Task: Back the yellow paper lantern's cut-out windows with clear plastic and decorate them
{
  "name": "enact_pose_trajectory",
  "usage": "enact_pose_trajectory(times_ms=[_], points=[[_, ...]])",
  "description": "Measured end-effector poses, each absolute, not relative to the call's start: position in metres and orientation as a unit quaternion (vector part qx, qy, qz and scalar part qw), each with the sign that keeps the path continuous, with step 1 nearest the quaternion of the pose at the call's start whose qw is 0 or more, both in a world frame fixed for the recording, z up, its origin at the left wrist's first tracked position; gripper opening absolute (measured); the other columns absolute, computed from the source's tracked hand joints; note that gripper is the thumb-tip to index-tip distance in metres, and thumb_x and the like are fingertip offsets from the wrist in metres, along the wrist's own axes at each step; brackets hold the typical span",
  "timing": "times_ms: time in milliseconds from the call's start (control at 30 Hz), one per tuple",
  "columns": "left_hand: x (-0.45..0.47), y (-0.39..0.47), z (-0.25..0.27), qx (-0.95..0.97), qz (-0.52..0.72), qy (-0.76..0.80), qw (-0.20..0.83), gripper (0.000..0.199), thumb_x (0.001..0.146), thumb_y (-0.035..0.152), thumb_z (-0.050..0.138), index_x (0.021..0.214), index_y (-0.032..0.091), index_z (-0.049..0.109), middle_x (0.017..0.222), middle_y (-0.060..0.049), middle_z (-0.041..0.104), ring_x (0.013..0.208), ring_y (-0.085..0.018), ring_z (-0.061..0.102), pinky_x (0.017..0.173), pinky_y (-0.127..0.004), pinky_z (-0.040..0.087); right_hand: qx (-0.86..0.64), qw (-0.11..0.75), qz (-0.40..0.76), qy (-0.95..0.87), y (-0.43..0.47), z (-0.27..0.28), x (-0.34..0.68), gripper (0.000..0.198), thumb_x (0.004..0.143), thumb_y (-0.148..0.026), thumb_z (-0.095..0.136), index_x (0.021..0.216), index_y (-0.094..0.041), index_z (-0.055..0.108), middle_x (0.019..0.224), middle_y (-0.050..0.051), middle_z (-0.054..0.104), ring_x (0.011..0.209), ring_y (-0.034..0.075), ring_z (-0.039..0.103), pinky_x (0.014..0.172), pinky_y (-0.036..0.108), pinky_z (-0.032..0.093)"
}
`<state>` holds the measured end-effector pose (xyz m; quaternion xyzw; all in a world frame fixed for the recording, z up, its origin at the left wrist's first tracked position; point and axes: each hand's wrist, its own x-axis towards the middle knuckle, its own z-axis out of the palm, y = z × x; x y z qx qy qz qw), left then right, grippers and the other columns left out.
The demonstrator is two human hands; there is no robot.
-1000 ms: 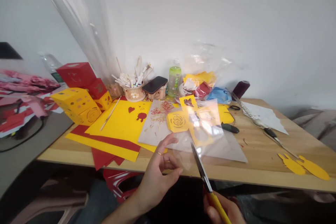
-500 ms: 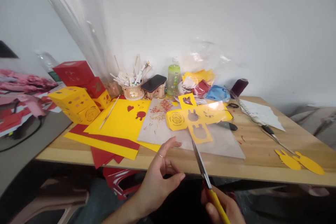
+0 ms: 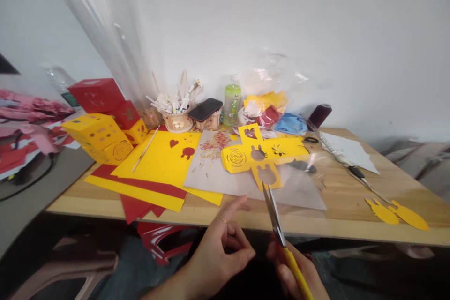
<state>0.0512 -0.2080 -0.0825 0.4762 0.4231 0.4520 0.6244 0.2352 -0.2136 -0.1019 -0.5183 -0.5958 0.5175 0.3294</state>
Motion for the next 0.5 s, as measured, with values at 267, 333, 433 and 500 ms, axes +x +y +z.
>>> enact_pose_trajectory(times_ms=[267,333,433,500], points=[[0.0555,-0.2106,-0.0799,0.473,0.445,0.42,0.634,0.074,0.064,0.011,0.061,0.133,0.028,0.038,0.108,-0.006,0.057,0.062,-0.007,0.052,0.059,-0.021,0.042,-0.496,0.34,0.55,-0.58,-0.2079,-0.1103,0.2364,0.056,0.066,-0.074,0.049,0.069,-0.019,0.051,0.056,-0.003,0.039,0.049,0.011,0.03,0.044,0.024,0.026],[0.0577,-0.2103,-0.0799,0.473,0.445,0.413,0.638,0.073,0.062,0.011,0.061,0.13,0.029,0.041,0.121,-0.007,0.05,0.062,-0.005,0.052,0.058,-0.021,0.042,-0.494,0.35,0.552,-0.574,-0.2069,-0.1092,0.2371,0.056,0.066,-0.074,0.048,0.073,-0.019,0.052,0.056,-0.003,0.04,0.048,0.01,0.03,0.042,0.023,0.025],[0.0595,-0.2093,-0.0812,0.475,0.452,0.41,0.634,0.073,0.062,0.01,0.061,0.13,0.031,0.042,0.124,-0.007,0.048,0.063,-0.005,0.053,0.057,-0.02,0.043,-0.5,0.346,0.559,-0.563,-0.2069,-0.1079,0.2382,0.053,0.066,-0.072,0.052,0.066,-0.019,0.049,0.052,-0.005,0.036,0.045,0.008,0.026,0.04,0.022,0.021],[0.0596,-0.2087,-0.0817,0.481,0.456,0.411,0.626,0.073,0.063,0.01,0.061,0.13,0.032,0.041,0.124,-0.006,0.047,0.064,-0.006,0.054,0.059,-0.021,0.044,-0.504,0.348,0.565,-0.553,-0.2066,-0.1088,0.2385,0.052,0.067,-0.07,0.053,0.064,-0.018,0.048,0.051,-0.006,0.034,0.045,0.008,0.025,0.04,0.022,0.02]])
